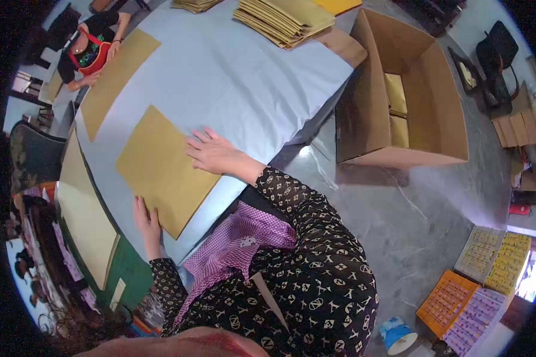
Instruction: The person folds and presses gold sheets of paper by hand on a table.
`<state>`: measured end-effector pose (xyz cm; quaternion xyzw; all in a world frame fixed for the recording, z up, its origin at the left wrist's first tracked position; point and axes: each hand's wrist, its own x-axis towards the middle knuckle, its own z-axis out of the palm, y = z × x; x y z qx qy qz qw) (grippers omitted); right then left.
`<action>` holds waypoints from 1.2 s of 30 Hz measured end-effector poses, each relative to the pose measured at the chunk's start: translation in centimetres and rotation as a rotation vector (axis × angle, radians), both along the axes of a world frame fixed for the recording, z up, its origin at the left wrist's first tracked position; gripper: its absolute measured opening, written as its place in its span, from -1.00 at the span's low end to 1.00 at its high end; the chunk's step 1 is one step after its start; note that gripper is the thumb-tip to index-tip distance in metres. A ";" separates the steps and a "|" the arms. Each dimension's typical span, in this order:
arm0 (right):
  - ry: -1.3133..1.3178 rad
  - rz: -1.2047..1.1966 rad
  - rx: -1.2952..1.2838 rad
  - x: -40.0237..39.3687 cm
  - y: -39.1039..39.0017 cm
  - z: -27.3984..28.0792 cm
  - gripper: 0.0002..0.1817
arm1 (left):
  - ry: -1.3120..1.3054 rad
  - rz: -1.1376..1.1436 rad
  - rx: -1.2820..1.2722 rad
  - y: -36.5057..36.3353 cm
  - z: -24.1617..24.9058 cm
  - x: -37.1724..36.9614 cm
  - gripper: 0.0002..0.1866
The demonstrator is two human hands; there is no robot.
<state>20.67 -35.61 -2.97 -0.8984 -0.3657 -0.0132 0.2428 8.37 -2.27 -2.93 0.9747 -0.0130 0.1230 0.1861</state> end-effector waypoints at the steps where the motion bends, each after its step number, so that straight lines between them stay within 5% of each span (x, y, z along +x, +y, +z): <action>1: 0.016 0.004 0.012 -0.1 0.0 0.1 -0.48 | -0.008 -0.006 -0.010 0.1 -0.1 0.0 -0.39; 17: -0.037 -0.072 0.274 0.1 -0.3 -1.3 -0.47 | -0.053 -0.027 -0.033 1.1 -0.4 0.4 -0.53; 20: -0.015 -0.129 0.574 0.4 -1.4 -1.5 -0.53 | -0.044 -0.015 -0.033 1.4 -0.5 0.3 -0.53; 26: 0.151 -0.615 1.091 2.4 -11.0 0.7 -0.62 | -0.049 -0.002 -0.065 0.6 -0.2 0.0 -0.52; 30: -0.127 -0.891 1.284 8.0 -19.2 0.1 -0.55 | -0.057 0.010 -0.116 0.2 -0.1 0.2 -0.50; 36: -0.004 -0.991 1.334 15.2 -26.2 2.6 -0.50 | -0.088 -0.025 -0.076 0.0 0.1 -0.1 -0.50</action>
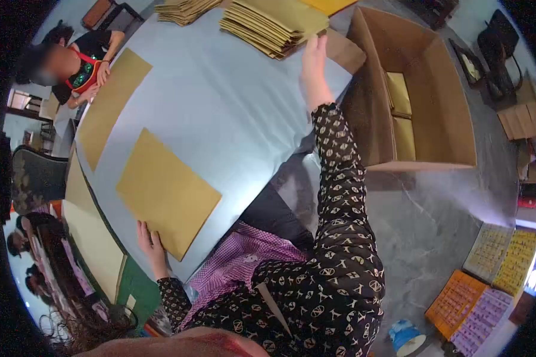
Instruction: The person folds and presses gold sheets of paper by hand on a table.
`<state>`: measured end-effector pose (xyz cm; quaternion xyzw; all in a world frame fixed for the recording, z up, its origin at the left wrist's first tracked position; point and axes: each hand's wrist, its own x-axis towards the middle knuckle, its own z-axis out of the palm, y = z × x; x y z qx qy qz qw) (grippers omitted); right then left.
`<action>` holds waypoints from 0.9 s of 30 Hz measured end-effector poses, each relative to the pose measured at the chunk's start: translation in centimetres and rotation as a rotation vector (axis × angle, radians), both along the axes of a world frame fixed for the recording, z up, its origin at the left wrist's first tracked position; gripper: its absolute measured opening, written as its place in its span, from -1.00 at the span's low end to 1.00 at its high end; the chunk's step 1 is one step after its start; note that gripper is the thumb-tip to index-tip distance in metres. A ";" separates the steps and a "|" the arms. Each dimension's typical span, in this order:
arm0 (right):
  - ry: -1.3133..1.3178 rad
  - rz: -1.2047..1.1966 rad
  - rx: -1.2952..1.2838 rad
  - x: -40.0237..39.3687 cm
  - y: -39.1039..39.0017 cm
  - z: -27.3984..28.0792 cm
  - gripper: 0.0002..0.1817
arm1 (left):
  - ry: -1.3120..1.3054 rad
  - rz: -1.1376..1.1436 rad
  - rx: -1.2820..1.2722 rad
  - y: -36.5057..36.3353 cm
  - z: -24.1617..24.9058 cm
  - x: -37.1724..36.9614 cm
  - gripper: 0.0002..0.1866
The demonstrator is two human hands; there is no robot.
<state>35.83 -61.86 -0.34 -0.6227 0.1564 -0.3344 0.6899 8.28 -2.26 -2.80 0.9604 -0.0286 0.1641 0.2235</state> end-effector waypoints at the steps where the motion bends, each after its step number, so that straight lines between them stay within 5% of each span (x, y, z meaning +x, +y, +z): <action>1: -0.003 -0.034 0.105 1.7 -0.5 -0.5 -0.42 | -0.004 0.013 -0.006 -0.1 0.0 0.0 -0.50; 3: -0.009 -0.050 0.206 5.9 -2.2 -2.6 -0.33 | -0.014 0.003 0.003 -0.1 0.0 -0.1 -0.50; 6: 0.059 -0.311 0.029 9.1 -2.5 -3.4 -0.48 | 0.020 0.032 0.030 -0.2 0.1 -0.2 -0.49; 10: 0.279 -0.325 -0.301 14.0 -4.6 -7.3 -0.53 | 0.017 0.072 0.040 -0.6 0.3 -0.5 -0.47; 13: 0.059 -0.285 -0.157 12.9 -4.2 -7.0 -0.54 | 0.028 0.094 0.009 -0.7 0.5 -0.3 -0.45; 19: 0.143 -0.223 -0.466 9.8 -4.5 -7.7 -0.54 | 0.037 0.099 0.076 0.1 -0.3 -0.8 -0.39; 27: -0.055 -0.193 -0.756 10.1 -1.4 -1.2 -0.55 | -0.015 0.185 0.088 -1.8 0.2 -0.3 -0.44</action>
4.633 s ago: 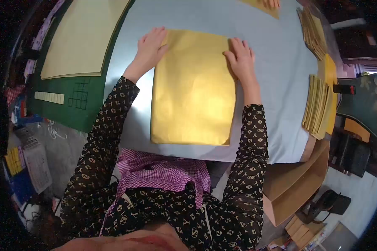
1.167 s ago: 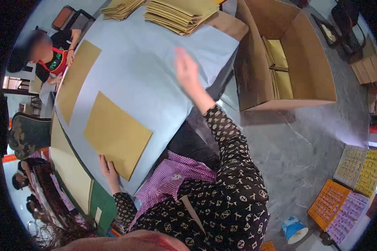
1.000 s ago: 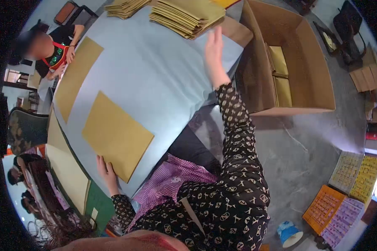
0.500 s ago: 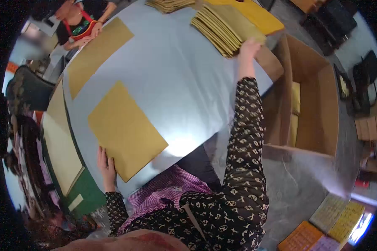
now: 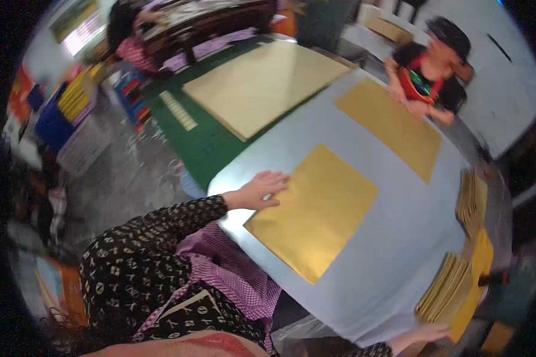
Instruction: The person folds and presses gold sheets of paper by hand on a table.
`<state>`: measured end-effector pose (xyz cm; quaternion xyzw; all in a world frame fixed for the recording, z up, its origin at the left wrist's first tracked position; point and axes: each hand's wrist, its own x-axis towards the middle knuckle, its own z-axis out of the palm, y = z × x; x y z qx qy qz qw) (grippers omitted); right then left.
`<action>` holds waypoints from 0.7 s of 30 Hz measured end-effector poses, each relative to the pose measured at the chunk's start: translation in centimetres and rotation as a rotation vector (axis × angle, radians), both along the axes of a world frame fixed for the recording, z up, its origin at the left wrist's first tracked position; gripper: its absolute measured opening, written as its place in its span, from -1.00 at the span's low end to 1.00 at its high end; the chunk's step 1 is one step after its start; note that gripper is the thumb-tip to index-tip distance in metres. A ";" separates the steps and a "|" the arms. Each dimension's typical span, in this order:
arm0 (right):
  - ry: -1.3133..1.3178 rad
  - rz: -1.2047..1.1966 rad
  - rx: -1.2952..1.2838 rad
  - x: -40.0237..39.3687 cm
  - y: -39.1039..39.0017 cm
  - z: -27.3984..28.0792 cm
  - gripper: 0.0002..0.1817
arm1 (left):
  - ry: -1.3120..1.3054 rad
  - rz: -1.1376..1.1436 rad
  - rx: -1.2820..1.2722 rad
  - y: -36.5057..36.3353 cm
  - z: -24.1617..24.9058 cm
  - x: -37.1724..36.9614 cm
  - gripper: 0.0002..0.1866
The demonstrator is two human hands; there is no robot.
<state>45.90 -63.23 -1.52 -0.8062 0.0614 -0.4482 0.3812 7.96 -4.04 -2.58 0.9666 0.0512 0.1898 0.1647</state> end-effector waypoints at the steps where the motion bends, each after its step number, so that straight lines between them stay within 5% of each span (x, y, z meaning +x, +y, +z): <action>1: -0.037 0.046 -0.014 -0.6 2.1 1.4 -0.55 | -0.021 0.011 0.034 0.3 -0.2 -0.4 -0.44; 7: -0.008 0.531 -0.249 -7.9 16.6 4.8 -0.53 | 0.127 -0.003 -0.041 -0.3 2.3 -0.7 -0.42; 9: 0.232 0.841 -0.011 -14.2 23.4 6.6 -0.50 | 0.103 0.001 -0.015 -0.2 1.2 -0.6 -0.41; 11: 0.290 0.979 -0.053 -16.7 26.3 6.5 -0.46 | 0.070 -0.004 0.026 0.1 1.1 -0.9 -0.40; 13: 0.190 1.280 -0.257 -19.7 31.2 2.6 -0.43 | 0.063 -0.003 0.037 0.0 1.0 -0.9 -0.40; 15: 0.354 1.447 -0.362 -23.2 34.3 3.9 -0.41 | 0.095 -0.007 0.043 -0.4 2.1 -0.9 -0.39; 21: 0.259 1.744 -0.740 -27.2 38.5 5.4 -0.42 | 0.043 0.016 0.112 -0.4 1.2 -0.7 -0.38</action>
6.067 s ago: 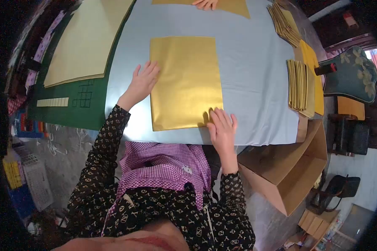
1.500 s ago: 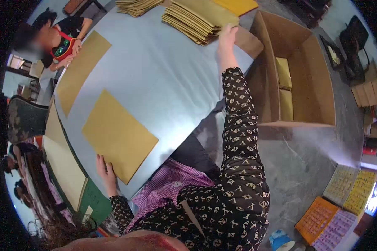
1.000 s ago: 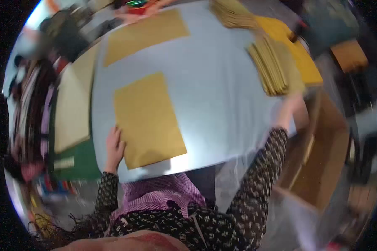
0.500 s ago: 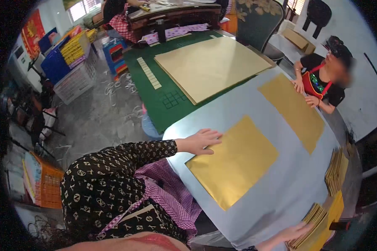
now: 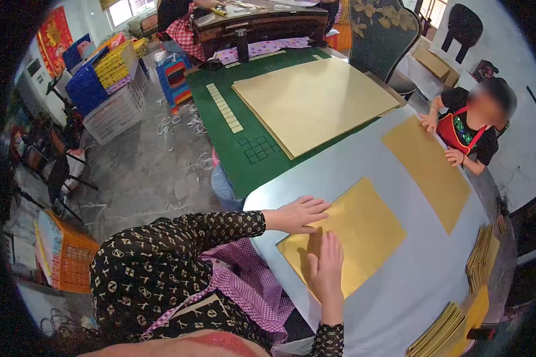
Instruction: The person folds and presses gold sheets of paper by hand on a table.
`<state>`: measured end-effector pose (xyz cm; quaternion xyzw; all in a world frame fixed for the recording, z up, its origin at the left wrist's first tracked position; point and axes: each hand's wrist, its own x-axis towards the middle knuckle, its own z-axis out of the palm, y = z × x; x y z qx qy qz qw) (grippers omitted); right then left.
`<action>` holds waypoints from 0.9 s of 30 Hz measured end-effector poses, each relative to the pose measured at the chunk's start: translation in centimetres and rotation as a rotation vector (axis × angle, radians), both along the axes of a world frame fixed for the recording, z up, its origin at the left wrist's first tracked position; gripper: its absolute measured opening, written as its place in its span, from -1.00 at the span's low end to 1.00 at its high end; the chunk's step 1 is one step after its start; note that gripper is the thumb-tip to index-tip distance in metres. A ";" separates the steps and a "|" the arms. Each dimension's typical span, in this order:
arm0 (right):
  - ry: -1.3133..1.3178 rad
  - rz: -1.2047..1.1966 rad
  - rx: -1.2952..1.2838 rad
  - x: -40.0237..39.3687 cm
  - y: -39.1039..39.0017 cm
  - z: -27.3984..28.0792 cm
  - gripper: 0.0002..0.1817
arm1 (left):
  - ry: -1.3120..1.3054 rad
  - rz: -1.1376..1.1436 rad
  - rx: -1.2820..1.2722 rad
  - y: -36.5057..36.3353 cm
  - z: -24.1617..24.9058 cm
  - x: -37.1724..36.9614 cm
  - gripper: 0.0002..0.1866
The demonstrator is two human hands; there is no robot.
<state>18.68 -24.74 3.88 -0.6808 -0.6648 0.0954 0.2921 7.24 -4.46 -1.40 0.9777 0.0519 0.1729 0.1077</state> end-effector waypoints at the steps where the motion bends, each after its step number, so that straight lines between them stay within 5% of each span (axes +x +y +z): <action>1: 0.000 0.000 -0.001 0.0 0.3 0.1 -0.42 | 0.000 0.000 -0.001 0.0 0.0 0.0 -0.38; 7: -0.108 -0.020 -0.014 1.3 1.5 0.4 -0.44 | -0.047 0.009 -0.004 -0.1 0.0 0.1 -0.40; 15: -0.028 -0.365 -0.117 6.9 -0.1 -4.7 -0.47 | -0.059 0.002 -0.002 -0.1 -0.2 0.3 -0.40; 27: -0.164 -0.380 -0.099 6.7 -0.3 -6.7 -0.42 | 0.071 0.004 -0.032 -0.2 0.2 0.2 -0.40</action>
